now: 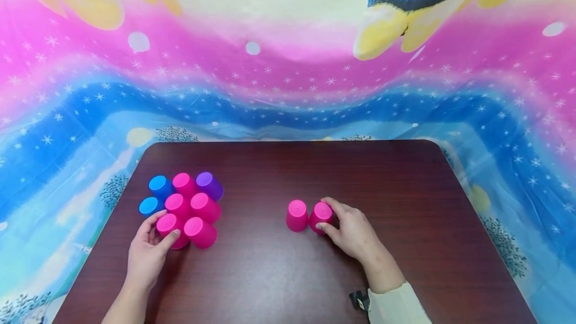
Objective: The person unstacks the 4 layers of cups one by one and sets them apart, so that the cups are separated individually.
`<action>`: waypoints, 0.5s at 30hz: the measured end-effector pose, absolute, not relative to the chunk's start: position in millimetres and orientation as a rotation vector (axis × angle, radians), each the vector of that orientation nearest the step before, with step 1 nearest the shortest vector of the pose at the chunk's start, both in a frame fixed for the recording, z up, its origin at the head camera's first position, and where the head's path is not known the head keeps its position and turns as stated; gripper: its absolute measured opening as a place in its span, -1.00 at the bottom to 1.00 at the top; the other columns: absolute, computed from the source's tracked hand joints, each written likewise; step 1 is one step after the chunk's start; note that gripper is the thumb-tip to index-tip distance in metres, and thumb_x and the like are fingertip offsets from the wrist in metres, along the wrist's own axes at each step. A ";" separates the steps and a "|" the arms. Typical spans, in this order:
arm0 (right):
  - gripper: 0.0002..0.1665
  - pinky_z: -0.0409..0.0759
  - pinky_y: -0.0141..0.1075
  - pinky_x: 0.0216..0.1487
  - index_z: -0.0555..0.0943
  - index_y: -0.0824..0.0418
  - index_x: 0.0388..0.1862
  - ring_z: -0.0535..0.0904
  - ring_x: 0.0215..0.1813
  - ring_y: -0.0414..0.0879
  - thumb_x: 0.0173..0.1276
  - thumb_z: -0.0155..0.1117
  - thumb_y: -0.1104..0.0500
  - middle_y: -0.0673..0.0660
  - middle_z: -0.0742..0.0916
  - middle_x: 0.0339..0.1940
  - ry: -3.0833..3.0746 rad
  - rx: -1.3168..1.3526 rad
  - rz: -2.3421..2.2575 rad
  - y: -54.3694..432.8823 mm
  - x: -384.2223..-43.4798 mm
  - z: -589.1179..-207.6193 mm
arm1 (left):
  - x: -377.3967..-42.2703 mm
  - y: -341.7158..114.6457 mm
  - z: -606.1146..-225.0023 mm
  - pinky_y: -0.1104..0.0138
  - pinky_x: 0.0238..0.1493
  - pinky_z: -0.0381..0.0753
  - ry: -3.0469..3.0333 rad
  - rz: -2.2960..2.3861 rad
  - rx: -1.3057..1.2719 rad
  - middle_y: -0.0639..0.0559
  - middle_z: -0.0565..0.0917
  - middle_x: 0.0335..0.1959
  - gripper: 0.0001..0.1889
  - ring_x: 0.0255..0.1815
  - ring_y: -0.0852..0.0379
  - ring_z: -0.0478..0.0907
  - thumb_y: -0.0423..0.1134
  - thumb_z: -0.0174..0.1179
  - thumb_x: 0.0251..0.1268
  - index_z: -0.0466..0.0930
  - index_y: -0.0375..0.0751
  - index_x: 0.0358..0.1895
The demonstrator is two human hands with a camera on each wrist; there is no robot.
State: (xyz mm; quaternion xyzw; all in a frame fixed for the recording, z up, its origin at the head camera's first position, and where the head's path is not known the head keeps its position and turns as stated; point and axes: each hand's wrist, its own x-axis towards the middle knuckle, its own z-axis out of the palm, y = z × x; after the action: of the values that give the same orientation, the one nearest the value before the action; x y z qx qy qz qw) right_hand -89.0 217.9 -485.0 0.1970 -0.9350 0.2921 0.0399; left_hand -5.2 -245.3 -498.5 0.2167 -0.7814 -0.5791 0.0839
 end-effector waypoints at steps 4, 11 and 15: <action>-0.19 0.74 -0.02 0.04 0.53 0.12 0.40 0.73 0.01 0.01 0.20 0.64 0.01 0.13 0.77 0.05 -2.870 0.596 0.903 218.3 -88.8 -485.7 | -5.4 -243.1 -498.2 0.67 -0.02 0.52 -2.312 -1.736 0.640 0.00 0.41 0.46 -0.21 0.47 -0.05 0.32 -0.27 0.45 0.31 0.27 0.01 0.55; -0.19 0.74 -0.01 0.03 0.52 0.09 0.40 0.73 0.02 0.03 0.20 0.64 0.00 0.14 0.77 0.05 -2.870 0.595 0.902 218.6 -88.9 -485.7 | -4.2 -242.0 -500.3 0.67 -0.01 0.52 -2.313 -1.736 0.632 -0.01 0.41 0.44 -0.21 0.47 -0.06 0.32 -0.31 0.46 0.29 0.25 -0.01 0.54; -0.19 0.74 -0.01 0.04 0.52 0.09 0.40 0.73 0.02 0.03 0.20 0.64 0.01 0.14 0.77 0.06 -2.869 0.599 0.903 218.4 -88.9 -486.0 | -3.4 -241.4 -498.7 0.65 -0.05 0.54 -2.323 -1.736 0.621 -0.01 0.40 0.44 -0.18 0.46 -0.07 0.31 -0.31 0.46 0.28 0.23 0.00 0.55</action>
State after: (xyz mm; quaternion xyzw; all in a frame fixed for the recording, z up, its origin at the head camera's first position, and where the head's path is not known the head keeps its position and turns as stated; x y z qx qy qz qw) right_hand -88.9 218.4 -486.0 0.1952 -0.9349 0.2941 0.0375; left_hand -3.4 -241.4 -498.7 0.2087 -0.7802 -0.5831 0.0878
